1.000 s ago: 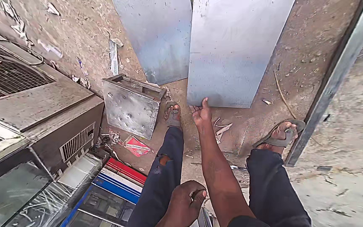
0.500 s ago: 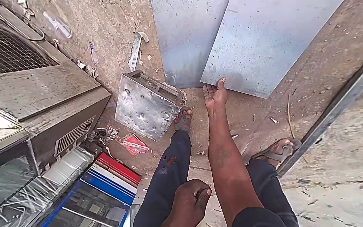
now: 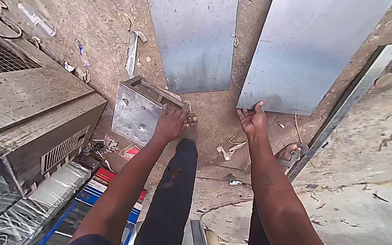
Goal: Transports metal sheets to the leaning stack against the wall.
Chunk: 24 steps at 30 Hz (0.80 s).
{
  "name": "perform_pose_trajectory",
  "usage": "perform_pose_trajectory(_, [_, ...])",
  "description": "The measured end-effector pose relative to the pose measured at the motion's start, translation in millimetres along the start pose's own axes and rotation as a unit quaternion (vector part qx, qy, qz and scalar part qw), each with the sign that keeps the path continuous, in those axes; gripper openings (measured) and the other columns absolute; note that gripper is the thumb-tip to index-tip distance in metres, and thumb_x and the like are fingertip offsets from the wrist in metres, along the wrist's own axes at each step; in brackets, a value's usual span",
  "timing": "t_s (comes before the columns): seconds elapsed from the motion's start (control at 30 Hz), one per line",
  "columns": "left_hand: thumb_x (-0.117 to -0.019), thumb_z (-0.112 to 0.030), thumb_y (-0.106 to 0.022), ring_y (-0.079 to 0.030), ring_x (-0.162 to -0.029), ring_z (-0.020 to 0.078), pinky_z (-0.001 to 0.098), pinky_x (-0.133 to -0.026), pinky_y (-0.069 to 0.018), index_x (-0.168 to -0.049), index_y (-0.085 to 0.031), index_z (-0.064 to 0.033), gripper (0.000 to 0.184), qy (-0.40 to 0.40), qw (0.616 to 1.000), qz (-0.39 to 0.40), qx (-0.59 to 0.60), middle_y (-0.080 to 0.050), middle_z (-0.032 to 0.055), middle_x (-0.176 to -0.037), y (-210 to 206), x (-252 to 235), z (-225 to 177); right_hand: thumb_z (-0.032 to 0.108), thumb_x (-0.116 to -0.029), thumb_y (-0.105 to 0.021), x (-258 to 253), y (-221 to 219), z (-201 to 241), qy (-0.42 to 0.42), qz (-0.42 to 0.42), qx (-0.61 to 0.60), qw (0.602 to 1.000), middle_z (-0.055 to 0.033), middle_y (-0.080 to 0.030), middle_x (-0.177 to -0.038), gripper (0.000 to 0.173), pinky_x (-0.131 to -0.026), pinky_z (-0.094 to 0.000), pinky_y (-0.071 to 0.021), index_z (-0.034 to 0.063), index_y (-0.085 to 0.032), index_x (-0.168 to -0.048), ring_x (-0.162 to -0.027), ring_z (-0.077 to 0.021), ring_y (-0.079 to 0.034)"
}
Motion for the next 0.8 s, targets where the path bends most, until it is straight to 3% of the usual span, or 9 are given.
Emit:
perform_pose_trajectory(0.1, [-0.0949,-0.048,-0.053,-0.053,-0.132,0.0377,0.0713,-0.119,-0.0159,-0.133,-0.059,-0.0133,0.052,0.059,0.995,0.073,0.021,-0.063,0.0141,-0.131,-21,1,-18,0.044,-0.1094,-0.047,7,6,-9,-0.022,-0.001,0.004,1.0,-0.0171,-0.066,-0.127,0.05,-0.093,-0.048,-0.061,0.0091,-0.042,-0.146,-0.11,-0.0307,-0.07])
perform_pose_trajectory(0.13, [-0.0864,-0.049,-0.061,-0.055,-0.129,0.0372,0.067,-0.119,-0.0232,-0.129,-0.061,-0.013,0.056,0.104,0.99,0.075,0.065,-0.065,0.0152,-0.128,-15,-10,-15,0.043,-0.1092,-0.048,8,5,-9,-0.024,-0.001,-0.002,1.0,-0.0176,-0.066,-0.126,0.051,-0.092,-0.0484,-0.0614,0.0091,-0.042,-0.146,-0.109,-0.0311,-0.071])
perform_pose_trajectory(0.2, [-0.0897,-0.05,-0.066,-0.063,-0.118,0.0306,0.0551,-0.106,-0.0462,-0.124,-0.065,-0.0072,0.055,0.181,0.946,0.022,0.269,-0.066,0.0153,-0.124,1,-34,-5,0.041,-0.109,-0.05,15,9,-11,-0.024,-0.002,-0.014,1.0,-0.0184,-0.065,-0.125,0.049,-0.09,-0.0501,-0.062,0.011,-0.038,-0.146,-0.107,-0.0324,-0.071])
perform_pose_trajectory(0.23, [-0.0966,-0.04,-0.066,-0.067,-0.11,0.0265,0.05,-0.098,-0.0536,-0.127,-0.063,-0.0031,0.048,0.22,0.877,-0.021,0.426,-0.067,0.0148,-0.123,8,-46,-4,0.039,-0.1089,-0.051,21,10,-11,-0.023,0.001,-0.016,1.0,-0.0182,-0.065,-0.124,0.047,-0.089,-0.0503,-0.0621,0.0117,-0.038,-0.145,-0.105,-0.0324,-0.071])
perform_pose_trajectory(0.3, [-0.1081,-0.031,-0.052,-0.071,-0.102,0.0282,0.0443,-0.087,-0.0613,-0.138,-0.051,0.0031,0.045,0.281,0.652,-0.073,0.7,-0.065,0.0216,-0.124,8,-79,-15,0.04,-0.108,-0.053,33,11,-6,-0.026,0.02,-0.002,0.999,-0.0136,-0.065,-0.126,0.048,-0.091,-0.0464,-0.0622,0.0161,-0.038,-0.146,-0.107,-0.0285,-0.071])
perform_pose_trajectory(0.37, [-0.1087,-0.042,-0.047,-0.067,-0.115,0.0369,0.0471,-0.091,-0.0604,-0.151,-0.036,-0.0014,0.06,0.335,0.428,-0.096,0.834,-0.054,0.0272,-0.141,-3,-102,-38,0.041,-0.1072,-0.054,45,22,-2,-0.031,0.018,-0.002,0.999,-0.0118,-0.066,-0.124,0.046,-0.089,-0.0453,-0.0626,0.0173,-0.04,-0.145,-0.105,-0.0272,-0.071])
perform_pose_trajectory(0.5, [-0.1089,-0.045,-0.041,-0.057,-0.131,0.0374,0.0513,-0.1,-0.0552,-0.156,-0.027,-0.0086,0.062,0.368,0.193,-0.234,0.879,-0.044,0.0236,-0.152,-11,-131,-60,0.037,-0.1066,-0.057,43,59,22,-0.029,-0.004,-0.021,0.999,-0.0149,-0.067,-0.116,0.042,-0.084,-0.0477,-0.0638,0.013,-0.044,-0.139,-0.097,-0.0297,-0.073])
perform_pose_trajectory(0.6, [-0.1091,-0.044,-0.041,-0.055,-0.134,0.0365,0.0503,-0.103,-0.0543,-0.157,-0.025,-0.0126,0.059,0.362,0.127,-0.298,0.874,-0.041,0.0211,-0.155,-19,-130,-71,0.038,-0.1071,-0.055,38,99,51,-0.028,-0.027,-0.001,0.999,-0.0135,-0.067,-0.116,0.04,-0.083,-0.0472,-0.0635,0.0136,-0.045,-0.138,-0.097,-0.0286,-0.072])
perform_pose_trajectory(0.8, [-0.1088,-0.037,-0.041,-0.051,-0.137,0.0331,0.0464,-0.104,-0.0525,-0.157,-0.023,-0.0123,0.057,0.356,0.108,-0.324,0.87,-0.038,0.0186,-0.157,-9,-135,-77,0.041,-0.1075,-0.053,28,159,127,0.008,-0.054,0.039,0.998,-0.0124,-0.066,-0.121,0.044,-0.088,-0.0477,-0.0622,0.0129,-0.046,-0.141,-0.102,-0.0276,-0.072])
Point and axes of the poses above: each hand's wrist, its own x-axis away from the middle knuckle, its own y-axis out of the back of the hand, z = x × y, the point moved 8 cm from there along -x, towards the middle knuckle
